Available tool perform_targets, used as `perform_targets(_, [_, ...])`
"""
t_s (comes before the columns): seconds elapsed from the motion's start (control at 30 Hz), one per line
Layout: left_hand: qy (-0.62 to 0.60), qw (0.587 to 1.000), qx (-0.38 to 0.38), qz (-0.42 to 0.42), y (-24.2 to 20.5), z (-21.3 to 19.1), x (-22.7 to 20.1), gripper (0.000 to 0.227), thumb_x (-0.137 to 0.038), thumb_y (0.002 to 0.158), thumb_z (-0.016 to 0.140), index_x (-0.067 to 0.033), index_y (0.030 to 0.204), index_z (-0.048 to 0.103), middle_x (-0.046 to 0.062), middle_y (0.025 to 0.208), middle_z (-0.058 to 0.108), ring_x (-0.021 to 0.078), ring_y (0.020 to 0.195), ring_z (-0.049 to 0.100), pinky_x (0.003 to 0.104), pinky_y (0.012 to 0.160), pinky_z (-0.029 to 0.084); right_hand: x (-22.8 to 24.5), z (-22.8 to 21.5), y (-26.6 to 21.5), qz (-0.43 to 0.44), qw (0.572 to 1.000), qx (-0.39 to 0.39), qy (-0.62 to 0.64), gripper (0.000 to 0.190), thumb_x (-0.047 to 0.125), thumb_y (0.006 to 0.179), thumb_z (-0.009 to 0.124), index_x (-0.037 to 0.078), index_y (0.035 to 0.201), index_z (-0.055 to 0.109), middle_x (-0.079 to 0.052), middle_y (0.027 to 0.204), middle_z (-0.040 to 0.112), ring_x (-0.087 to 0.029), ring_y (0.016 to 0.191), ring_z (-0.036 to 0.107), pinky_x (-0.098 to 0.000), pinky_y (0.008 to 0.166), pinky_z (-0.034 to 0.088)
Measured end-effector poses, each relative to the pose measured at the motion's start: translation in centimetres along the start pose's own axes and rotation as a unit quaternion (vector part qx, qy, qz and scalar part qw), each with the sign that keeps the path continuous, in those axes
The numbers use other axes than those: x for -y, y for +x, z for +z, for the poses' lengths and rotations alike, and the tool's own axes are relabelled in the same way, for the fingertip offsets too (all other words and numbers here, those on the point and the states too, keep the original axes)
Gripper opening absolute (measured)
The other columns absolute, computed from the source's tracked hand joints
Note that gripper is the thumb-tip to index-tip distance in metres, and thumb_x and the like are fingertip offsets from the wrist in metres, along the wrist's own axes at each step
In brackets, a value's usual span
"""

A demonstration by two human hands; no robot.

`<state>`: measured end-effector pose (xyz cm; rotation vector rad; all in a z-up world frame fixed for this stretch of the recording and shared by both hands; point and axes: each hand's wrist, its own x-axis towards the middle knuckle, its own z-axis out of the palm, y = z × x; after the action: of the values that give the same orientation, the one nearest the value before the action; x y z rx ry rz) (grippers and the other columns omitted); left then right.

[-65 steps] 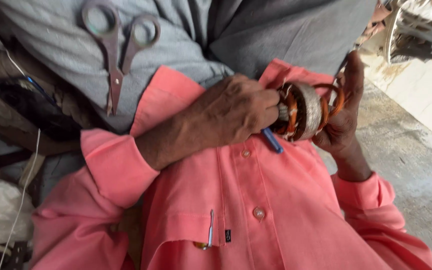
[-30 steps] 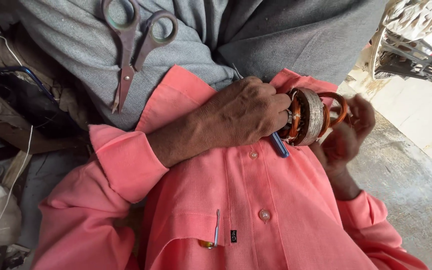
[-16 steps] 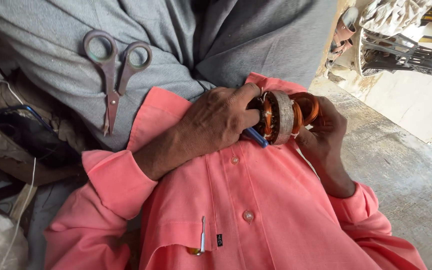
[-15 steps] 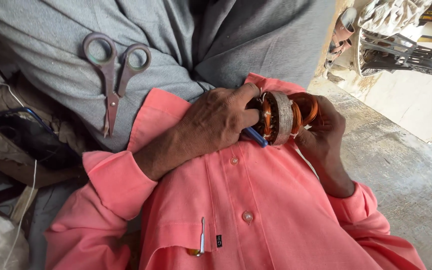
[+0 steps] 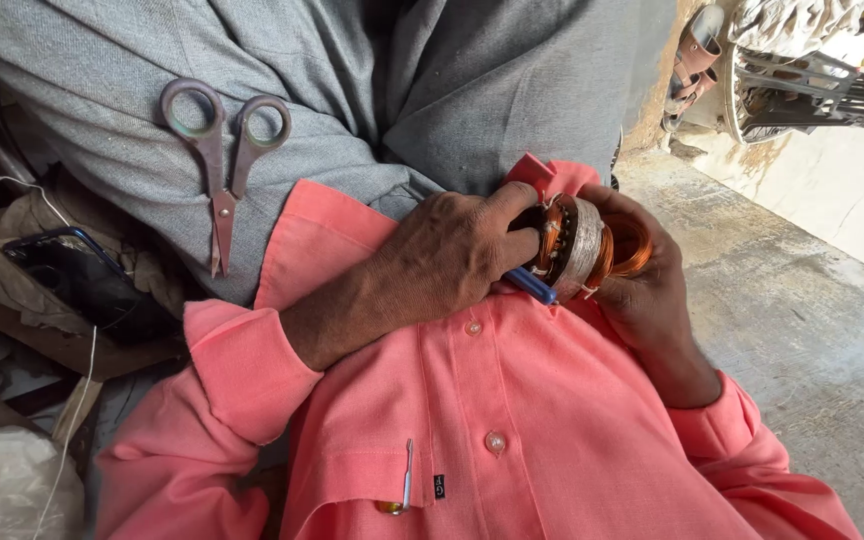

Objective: Repairing a fan motor by winding copper coils and preparing components with scissors and sandpaper.

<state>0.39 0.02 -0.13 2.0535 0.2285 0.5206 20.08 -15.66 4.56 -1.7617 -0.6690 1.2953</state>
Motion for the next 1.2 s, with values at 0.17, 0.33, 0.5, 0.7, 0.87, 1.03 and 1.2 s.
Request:
perform_targets(0.17, [-0.032,0.999,0.002,-0.007,1.5,0.0,-0.3,0.013,-0.01,0.094,0.066,-0.0008,0.087,0.061,0.019,0.111,0.059,0.0262,0.076,0.07,0.039,0.066,0.059,-4.1,-2.4,1.0,0.049,0.996,-0.026,0.074,0.068,0.013,0.082,0.089,-0.003,0.142,0.06,-0.007,0.128,0.071,-0.013,0.113,0.067,-0.0293,0.104,0.055])
perform_targets(0.33, [-0.008,1.0,-0.014,0.011,2.3,-0.3,-0.5,0.011,-0.01,0.093,0.063,-0.0013,0.088,0.06,0.02,0.11,0.057,0.0265,0.078,0.069,0.041,0.071,0.059,-4.6,-2.8,2.6,-0.018,1.0,0.004,-0.007,0.055,0.009,0.084,0.088,-0.002,0.133,0.065,-0.006,0.124,0.073,-0.013,0.11,0.068,-0.0288,0.1,0.056])
perform_targets(0.5, [0.012,0.999,0.005,-0.044,2.1,-0.6,0.0,0.005,-0.004,0.093,0.061,0.0011,0.092,0.061,0.021,0.109,0.058,0.0273,0.076,0.069,0.038,0.066,0.058,-2.1,-1.9,4.9,-0.045,0.989,0.116,0.084,0.079,0.015,0.071,0.094,0.006,0.138,0.055,-0.004,0.135,0.063,-0.013,0.124,0.063,-0.0292,0.11,0.051])
perform_targets(0.7, [0.041,0.997,-0.06,-0.023,5.4,-2.7,-2.2,0.011,-0.01,0.095,0.063,-0.0025,0.09,0.057,0.016,0.107,0.056,0.0276,0.089,0.071,0.039,0.075,0.06,0.6,-5.3,7.7,-0.011,0.977,0.144,0.16,0.081,0.011,0.072,0.095,-0.003,0.143,0.059,-0.013,0.143,0.066,-0.018,0.126,0.067,-0.0347,0.114,0.054])
perform_targets(0.87, [0.02,0.999,-0.025,-0.01,6.2,-3.9,-4.5,0.006,-0.007,0.093,0.064,-0.0016,0.091,0.061,0.019,0.106,0.057,0.0249,0.078,0.066,0.038,0.066,0.056,4.7,-6.6,9.9,0.001,0.937,0.304,0.175,0.081,0.01,0.075,0.093,-0.005,0.146,0.058,-0.017,0.135,0.069,-0.021,0.119,0.07,-0.0355,0.109,0.057])
perform_targets(1.03, [0.024,0.998,0.005,-0.064,4.8,-3.1,-3.6,0.014,-0.007,0.093,0.065,-0.0029,0.082,0.058,0.015,0.097,0.055,0.0256,0.079,0.066,0.038,0.064,0.056,4.0,-5.5,9.7,0.011,0.939,0.327,0.107,0.061,0.004,0.084,0.086,-0.005,0.14,0.061,-0.019,0.14,0.067,-0.025,0.131,0.066,-0.0377,0.117,0.054])
perform_targets(1.2, [0.023,0.999,0.007,-0.038,5.6,-3.6,-2.7,0.014,-0.006,0.089,0.065,0.0014,0.081,0.056,0.03,0.13,0.059,0.021,0.078,0.066,0.037,0.067,0.058,3.3,-5.5,9.2,-0.02,0.951,0.306,0.049,0.065,-0.007,0.076,0.081,-0.002,0.138,0.06,-0.018,0.14,0.063,-0.024,0.131,0.063,-0.036,0.113,0.052])
